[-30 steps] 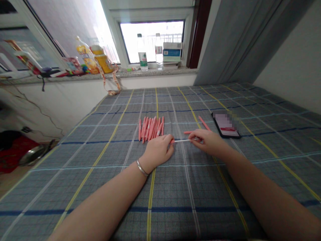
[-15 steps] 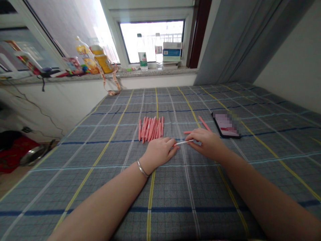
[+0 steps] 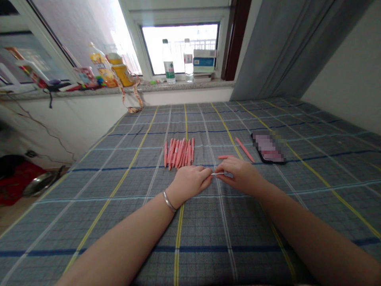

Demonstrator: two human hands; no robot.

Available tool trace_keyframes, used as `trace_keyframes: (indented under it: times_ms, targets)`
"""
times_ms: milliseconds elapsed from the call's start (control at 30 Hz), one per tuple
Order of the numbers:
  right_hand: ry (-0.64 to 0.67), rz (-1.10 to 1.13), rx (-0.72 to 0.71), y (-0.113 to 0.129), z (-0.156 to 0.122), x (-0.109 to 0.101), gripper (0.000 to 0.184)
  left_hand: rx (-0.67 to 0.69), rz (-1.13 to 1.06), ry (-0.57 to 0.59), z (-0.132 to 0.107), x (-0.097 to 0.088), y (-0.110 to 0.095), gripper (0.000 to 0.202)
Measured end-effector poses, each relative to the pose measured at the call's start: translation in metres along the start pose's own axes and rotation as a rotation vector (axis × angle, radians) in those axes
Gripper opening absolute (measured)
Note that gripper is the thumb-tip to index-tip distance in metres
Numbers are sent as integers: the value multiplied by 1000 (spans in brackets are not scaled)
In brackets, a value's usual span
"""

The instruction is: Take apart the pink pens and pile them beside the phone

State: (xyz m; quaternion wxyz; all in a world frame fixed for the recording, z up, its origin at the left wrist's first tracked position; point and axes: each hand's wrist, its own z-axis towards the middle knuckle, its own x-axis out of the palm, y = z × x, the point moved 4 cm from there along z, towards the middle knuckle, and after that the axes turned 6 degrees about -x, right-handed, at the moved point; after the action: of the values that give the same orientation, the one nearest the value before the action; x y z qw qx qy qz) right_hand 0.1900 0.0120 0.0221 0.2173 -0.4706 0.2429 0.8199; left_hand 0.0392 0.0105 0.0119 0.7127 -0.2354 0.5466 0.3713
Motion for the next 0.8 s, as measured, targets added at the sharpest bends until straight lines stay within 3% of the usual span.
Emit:
trace_keyframes:
  times_ms: [200, 500, 800]
  targets:
    - [-4, -30, 90, -10, -4, -5, 11, -74, -9, -8, 0, 0, 5, 35]
    - [-9, -44, 94, -11, -2, -10, 7, -124, -46, 9, 1, -3, 5, 32]
    - [-4, -25, 94, -12, -4, -7, 7, -87, -1, 32, 0, -2, 2, 30]
